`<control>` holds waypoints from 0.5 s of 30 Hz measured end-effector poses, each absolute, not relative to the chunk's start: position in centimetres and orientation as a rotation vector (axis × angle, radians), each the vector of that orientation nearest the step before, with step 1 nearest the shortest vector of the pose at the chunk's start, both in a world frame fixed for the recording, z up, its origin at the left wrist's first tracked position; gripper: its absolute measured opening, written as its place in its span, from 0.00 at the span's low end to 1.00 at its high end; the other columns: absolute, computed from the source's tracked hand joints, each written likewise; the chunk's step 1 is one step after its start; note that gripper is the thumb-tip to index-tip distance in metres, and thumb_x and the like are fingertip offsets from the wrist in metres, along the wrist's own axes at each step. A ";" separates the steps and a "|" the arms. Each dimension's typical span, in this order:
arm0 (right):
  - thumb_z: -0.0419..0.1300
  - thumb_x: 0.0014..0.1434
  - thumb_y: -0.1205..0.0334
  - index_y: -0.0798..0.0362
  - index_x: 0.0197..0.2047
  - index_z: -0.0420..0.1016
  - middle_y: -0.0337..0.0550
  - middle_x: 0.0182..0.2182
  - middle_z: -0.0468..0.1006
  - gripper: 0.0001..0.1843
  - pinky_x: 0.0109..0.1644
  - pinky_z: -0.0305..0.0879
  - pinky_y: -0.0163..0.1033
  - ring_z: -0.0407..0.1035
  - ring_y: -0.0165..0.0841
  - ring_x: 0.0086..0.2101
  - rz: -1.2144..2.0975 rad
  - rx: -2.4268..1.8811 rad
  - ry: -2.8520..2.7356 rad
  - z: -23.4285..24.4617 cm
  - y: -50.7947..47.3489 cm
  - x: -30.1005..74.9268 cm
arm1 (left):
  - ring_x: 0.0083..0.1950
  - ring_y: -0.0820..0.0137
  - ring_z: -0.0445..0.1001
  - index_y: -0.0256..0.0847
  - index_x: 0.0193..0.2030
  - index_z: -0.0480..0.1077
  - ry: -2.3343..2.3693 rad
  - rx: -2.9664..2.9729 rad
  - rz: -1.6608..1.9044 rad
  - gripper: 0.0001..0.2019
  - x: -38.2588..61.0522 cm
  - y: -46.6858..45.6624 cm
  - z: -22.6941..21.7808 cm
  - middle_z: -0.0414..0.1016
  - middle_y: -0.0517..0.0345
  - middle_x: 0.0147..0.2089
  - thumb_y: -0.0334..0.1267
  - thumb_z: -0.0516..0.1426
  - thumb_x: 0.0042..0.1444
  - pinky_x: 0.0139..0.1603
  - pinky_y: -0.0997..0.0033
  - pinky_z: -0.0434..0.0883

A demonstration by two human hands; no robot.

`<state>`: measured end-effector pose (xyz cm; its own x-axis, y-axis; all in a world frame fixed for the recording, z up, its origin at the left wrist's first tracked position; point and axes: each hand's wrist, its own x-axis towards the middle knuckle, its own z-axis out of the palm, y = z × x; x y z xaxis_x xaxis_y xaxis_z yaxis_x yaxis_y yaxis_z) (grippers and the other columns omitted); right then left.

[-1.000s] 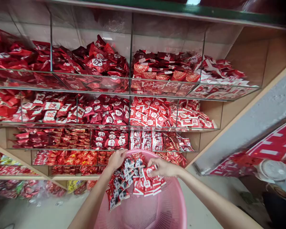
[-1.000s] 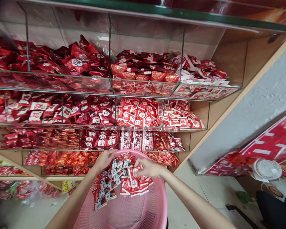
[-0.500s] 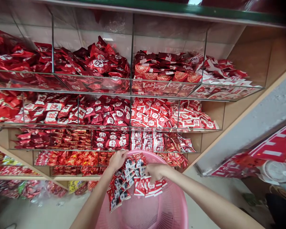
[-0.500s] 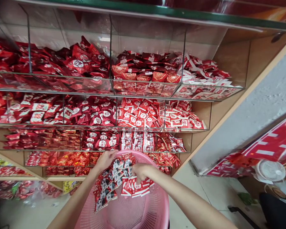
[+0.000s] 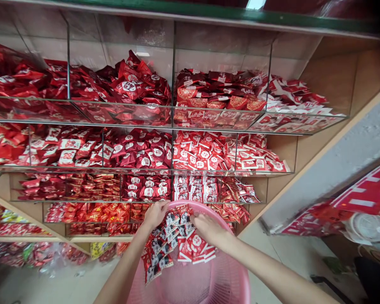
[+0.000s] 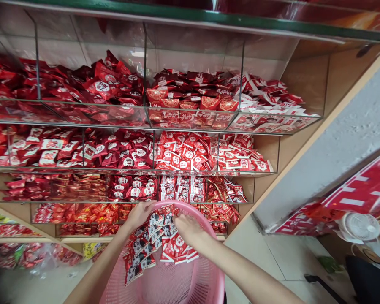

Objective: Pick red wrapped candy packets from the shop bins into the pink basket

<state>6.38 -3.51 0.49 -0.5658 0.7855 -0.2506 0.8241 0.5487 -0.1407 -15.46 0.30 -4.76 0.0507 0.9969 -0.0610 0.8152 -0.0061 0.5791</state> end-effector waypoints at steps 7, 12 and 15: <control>0.60 0.46 0.75 0.56 0.47 0.70 0.53 0.48 0.70 0.22 0.41 0.68 0.42 0.71 0.42 0.40 -0.460 1.072 2.575 0.3 -6.4 6.7 | 0.52 0.65 0.72 0.48 0.53 0.70 1.825 1.876 0.503 0.22 -15.6 0.4 -4.7 0.74 0.57 0.52 0.49 0.44 0.60 0.47 0.73 0.67; 0.53 0.48 0.80 0.56 0.50 0.67 0.54 0.51 0.67 0.25 0.42 0.68 0.43 0.71 0.42 0.42 -0.289 1.144 2.586 -1.9 -6.6 6.8 | 0.53 0.65 0.71 0.50 0.53 0.71 1.844 1.858 0.502 0.21 -15.7 0.5 -5.0 0.73 0.58 0.54 0.49 0.44 0.59 0.49 0.73 0.66; 0.58 0.49 0.75 0.57 0.50 0.67 0.54 0.50 0.68 0.23 0.41 0.68 0.44 0.71 0.43 0.40 -0.355 1.149 2.595 -1.2 -6.4 7.0 | 0.54 0.65 0.70 0.49 0.53 0.70 1.864 1.848 0.500 0.21 -15.7 0.5 -5.0 0.73 0.57 0.54 0.48 0.44 0.59 0.50 0.72 0.66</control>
